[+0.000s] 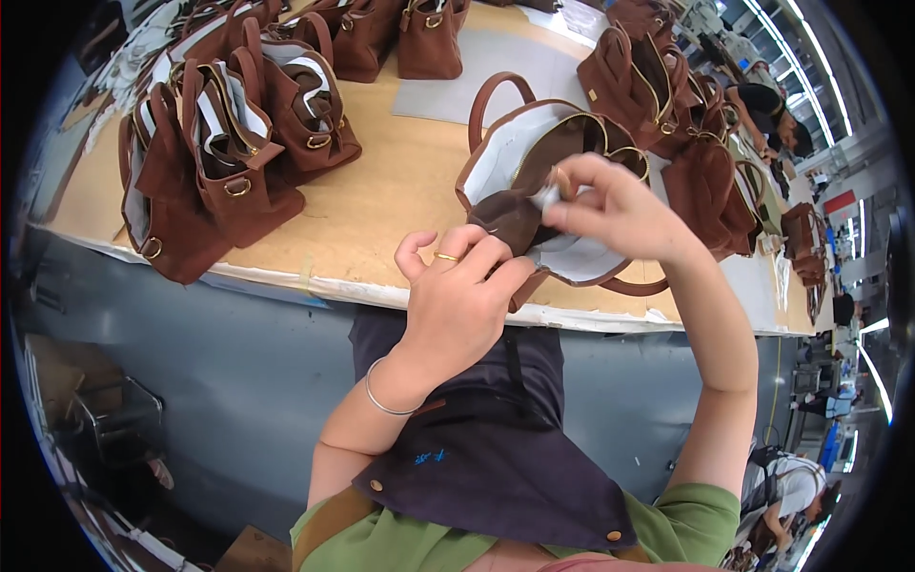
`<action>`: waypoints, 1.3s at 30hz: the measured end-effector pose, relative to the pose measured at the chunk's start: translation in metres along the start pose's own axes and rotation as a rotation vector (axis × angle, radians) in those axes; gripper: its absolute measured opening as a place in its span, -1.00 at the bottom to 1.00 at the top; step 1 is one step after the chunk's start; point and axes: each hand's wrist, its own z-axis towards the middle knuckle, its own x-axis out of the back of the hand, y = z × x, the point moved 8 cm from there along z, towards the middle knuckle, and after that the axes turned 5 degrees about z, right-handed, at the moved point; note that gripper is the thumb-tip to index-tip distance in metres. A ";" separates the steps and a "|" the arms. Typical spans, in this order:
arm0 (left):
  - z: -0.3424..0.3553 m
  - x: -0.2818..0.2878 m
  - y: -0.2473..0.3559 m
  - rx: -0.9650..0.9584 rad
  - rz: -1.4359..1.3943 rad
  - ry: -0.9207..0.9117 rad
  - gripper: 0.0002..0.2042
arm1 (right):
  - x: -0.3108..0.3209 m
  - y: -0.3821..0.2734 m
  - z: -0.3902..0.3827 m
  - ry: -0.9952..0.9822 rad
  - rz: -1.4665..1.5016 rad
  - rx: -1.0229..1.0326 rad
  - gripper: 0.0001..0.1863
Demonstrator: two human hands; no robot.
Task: Inspecting the interior, zipper, and seams of a brown leather bag to ensure quality during manufacturing.
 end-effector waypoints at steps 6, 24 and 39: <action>0.005 -0.009 -0.003 -0.008 -0.079 -0.120 -0.76 | -0.035 -0.003 -0.025 -0.322 -0.277 0.172 -0.39; 0.025 -0.018 0.005 -0.197 -0.242 -0.258 -0.72 | 0.042 0.003 -0.030 -0.045 -0.136 -0.172 -0.78; 0.029 -0.020 0.000 -0.185 -0.332 -0.218 -0.87 | 0.011 -0.014 -0.027 -0.169 -0.246 -0.123 -0.85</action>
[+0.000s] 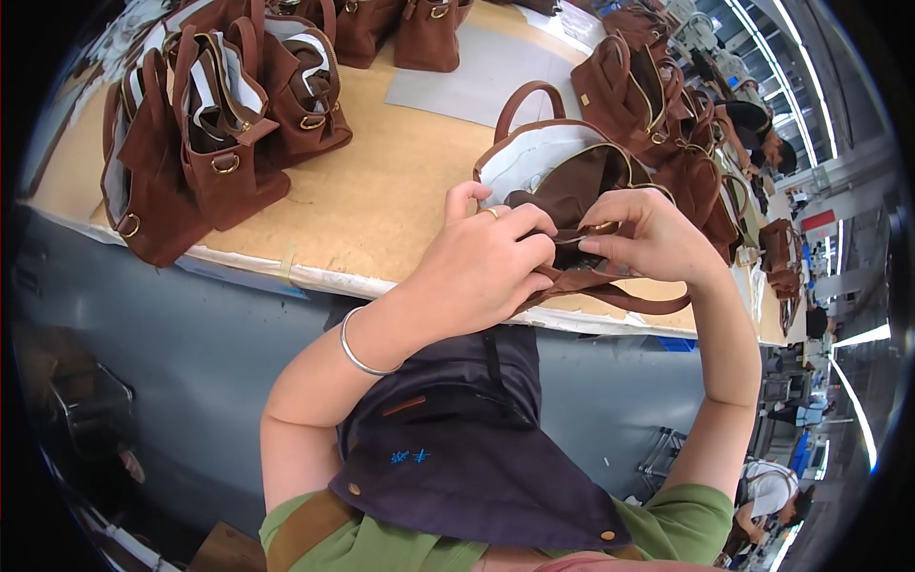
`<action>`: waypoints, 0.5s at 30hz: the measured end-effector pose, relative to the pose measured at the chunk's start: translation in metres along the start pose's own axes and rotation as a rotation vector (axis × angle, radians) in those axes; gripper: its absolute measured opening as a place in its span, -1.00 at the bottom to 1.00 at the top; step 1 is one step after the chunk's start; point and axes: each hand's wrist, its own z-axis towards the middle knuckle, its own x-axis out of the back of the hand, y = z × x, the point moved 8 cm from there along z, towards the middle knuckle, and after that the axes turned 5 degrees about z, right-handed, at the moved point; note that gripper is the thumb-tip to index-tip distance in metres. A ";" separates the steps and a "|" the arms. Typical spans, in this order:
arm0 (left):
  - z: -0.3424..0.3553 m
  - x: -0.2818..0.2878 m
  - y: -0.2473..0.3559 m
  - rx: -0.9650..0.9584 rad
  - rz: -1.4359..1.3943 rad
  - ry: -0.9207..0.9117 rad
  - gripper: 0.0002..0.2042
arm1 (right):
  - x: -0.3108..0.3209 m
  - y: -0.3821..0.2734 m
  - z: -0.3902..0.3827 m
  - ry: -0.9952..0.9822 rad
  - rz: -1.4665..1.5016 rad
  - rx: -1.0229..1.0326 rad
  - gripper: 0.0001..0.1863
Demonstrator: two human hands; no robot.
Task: Inspecting the interior, zipper, and seams of a brown leather bag to ensure quality during manufacturing.
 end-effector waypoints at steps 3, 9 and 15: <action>0.000 0.001 -0.002 -0.006 0.021 0.008 -0.88 | -0.003 -0.004 0.001 0.006 0.032 -0.168 -0.85; 0.000 -0.001 -0.004 0.014 -0.004 0.027 -0.88 | -0.012 -0.005 0.007 -0.167 -0.100 0.008 -0.84; -0.002 0.006 0.001 0.017 0.078 0.091 -0.87 | -0.010 0.000 0.007 -0.161 0.011 -0.087 -0.84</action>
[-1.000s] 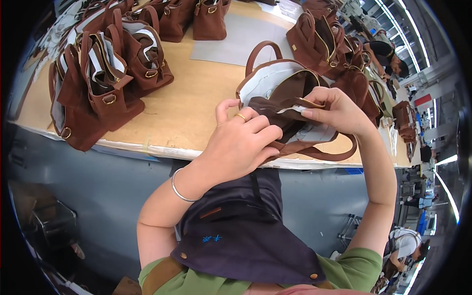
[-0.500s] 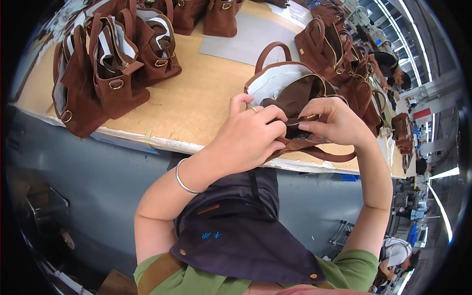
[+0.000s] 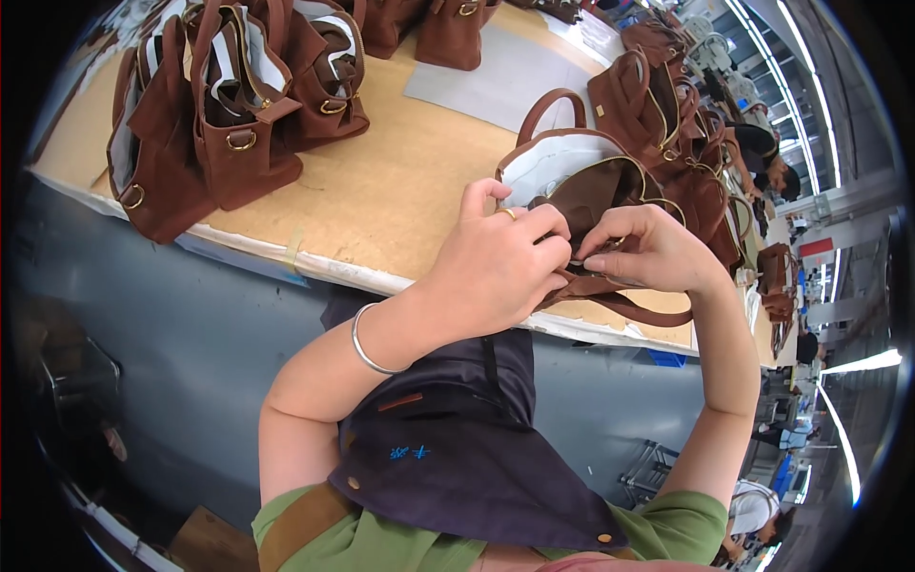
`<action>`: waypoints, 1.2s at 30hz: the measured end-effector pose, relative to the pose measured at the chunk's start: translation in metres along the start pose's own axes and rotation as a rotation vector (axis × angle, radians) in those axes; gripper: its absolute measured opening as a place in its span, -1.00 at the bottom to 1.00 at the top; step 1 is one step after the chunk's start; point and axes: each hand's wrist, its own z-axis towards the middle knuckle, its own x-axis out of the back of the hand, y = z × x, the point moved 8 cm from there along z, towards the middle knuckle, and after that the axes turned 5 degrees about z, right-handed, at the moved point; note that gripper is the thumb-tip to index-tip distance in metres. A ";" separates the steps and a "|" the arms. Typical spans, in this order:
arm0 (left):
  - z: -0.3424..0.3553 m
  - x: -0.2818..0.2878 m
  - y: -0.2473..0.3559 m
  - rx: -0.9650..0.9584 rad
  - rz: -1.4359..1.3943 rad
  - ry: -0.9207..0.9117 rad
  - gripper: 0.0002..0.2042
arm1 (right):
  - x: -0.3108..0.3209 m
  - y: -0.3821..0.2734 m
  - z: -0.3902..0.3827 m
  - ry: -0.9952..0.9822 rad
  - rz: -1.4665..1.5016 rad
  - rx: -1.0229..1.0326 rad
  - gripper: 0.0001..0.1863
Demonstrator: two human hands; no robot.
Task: Inspecting the interior, zipper, and seams of a brown leather bag to ensure quality during manufacturing.
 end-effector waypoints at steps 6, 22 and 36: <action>0.000 0.002 -0.006 0.022 -0.089 0.039 -0.86 | -0.005 -0.009 0.002 -0.059 -0.078 0.189 -0.86; 0.001 -0.004 -0.013 0.111 -0.194 0.019 -0.86 | -0.008 -0.018 -0.002 -0.056 -0.168 0.203 -0.84; 0.000 -0.004 -0.014 0.143 -0.190 0.034 -0.86 | -0.011 -0.017 -0.003 -0.075 -0.100 0.207 -0.84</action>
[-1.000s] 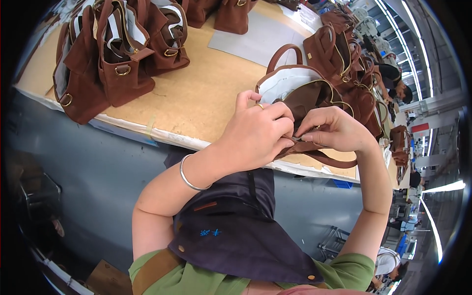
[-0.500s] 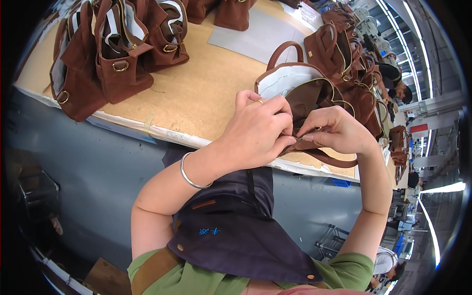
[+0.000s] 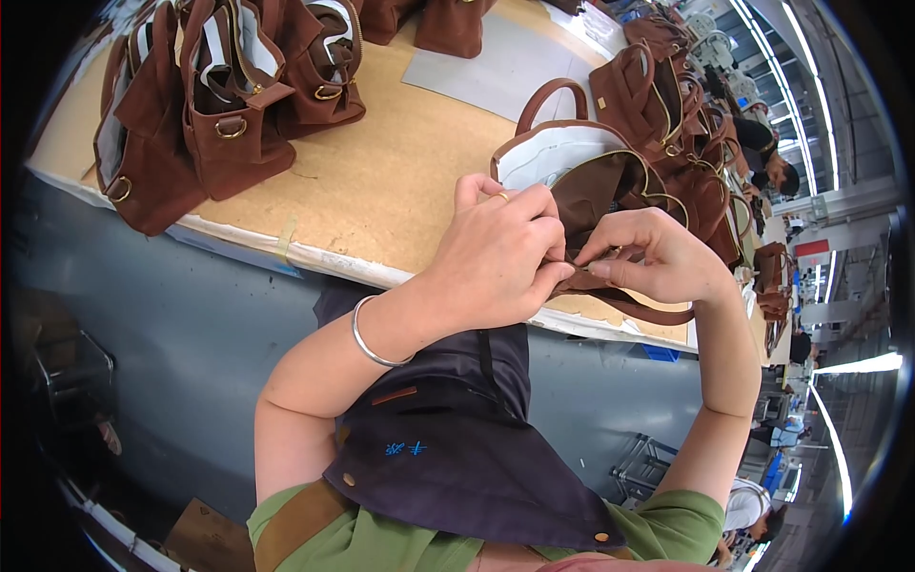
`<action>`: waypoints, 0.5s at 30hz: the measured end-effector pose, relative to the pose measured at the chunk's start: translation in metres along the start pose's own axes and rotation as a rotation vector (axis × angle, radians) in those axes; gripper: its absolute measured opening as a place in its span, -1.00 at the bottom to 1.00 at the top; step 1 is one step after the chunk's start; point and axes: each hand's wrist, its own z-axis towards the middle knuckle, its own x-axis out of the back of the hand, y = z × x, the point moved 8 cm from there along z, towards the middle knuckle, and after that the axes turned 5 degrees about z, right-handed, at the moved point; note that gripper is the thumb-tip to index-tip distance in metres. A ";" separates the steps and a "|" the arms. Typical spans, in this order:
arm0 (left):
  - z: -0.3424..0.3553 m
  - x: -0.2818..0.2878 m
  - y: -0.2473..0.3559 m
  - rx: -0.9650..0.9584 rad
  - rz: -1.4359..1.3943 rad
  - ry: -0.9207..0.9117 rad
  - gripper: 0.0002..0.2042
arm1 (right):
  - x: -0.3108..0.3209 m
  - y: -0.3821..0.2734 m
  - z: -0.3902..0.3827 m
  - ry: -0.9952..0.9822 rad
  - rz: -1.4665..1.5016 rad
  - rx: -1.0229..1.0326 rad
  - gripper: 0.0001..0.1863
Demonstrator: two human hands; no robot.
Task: Inspecting the interior, zipper, and seams of a brown leather bag to ensure quality during manufacturing.
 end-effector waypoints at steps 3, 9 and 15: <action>0.000 0.000 0.000 0.001 0.010 0.005 -0.86 | -0.001 0.009 -0.001 0.000 0.108 -0.097 -0.83; 0.000 0.000 -0.001 0.007 0.002 0.017 -0.85 | 0.000 0.006 -0.001 0.049 0.145 -0.095 -0.82; 0.000 0.001 -0.002 0.015 0.014 0.021 -0.85 | -0.001 0.017 -0.004 0.003 0.214 -0.265 -0.79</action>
